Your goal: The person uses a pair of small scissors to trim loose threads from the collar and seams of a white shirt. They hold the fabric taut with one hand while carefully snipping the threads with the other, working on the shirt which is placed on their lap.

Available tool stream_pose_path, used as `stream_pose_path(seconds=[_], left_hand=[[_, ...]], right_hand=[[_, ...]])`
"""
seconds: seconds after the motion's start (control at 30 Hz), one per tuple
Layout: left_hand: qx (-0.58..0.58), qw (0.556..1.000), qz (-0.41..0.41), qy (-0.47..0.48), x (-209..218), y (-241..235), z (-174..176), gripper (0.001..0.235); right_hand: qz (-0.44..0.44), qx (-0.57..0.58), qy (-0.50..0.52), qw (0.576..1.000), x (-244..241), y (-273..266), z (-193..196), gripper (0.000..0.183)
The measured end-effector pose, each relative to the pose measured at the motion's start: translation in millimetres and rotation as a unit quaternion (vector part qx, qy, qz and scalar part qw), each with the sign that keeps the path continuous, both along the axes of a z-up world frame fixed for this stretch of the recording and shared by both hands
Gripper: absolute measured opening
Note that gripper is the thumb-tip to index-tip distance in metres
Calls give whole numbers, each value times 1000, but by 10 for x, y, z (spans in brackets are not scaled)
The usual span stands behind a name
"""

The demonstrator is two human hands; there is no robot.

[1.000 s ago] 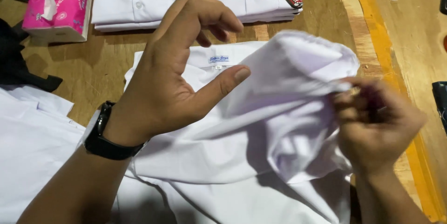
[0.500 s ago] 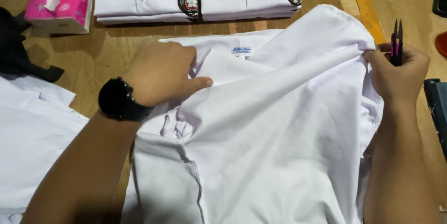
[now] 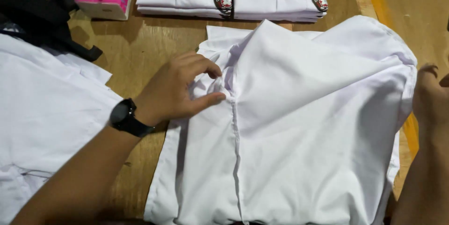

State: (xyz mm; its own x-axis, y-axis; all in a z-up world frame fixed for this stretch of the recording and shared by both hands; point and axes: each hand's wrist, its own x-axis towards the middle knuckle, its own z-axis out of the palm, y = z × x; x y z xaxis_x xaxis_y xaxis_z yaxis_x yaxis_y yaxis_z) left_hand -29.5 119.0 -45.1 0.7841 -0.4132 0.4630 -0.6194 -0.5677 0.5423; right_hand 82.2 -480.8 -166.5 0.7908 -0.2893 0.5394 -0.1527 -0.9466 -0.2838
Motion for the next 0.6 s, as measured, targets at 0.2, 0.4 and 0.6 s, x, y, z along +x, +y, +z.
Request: stream_pose_path(seconds=[0.2, 0.4, 0.6], left_hand=[[67, 996, 12, -53, -166, -87, -374, 41], [50, 999, 11, -14, -83, -79, -587, 21], [6, 999, 25, 32, -25, -36, -591, 8]], right_hand=[[393, 222, 182, 874, -1134, 3111, 1593, 39], [511, 103, 187, 833, -900, 3698, 945, 47], [469, 141, 209, 846, -824, 3503, 731, 26]])
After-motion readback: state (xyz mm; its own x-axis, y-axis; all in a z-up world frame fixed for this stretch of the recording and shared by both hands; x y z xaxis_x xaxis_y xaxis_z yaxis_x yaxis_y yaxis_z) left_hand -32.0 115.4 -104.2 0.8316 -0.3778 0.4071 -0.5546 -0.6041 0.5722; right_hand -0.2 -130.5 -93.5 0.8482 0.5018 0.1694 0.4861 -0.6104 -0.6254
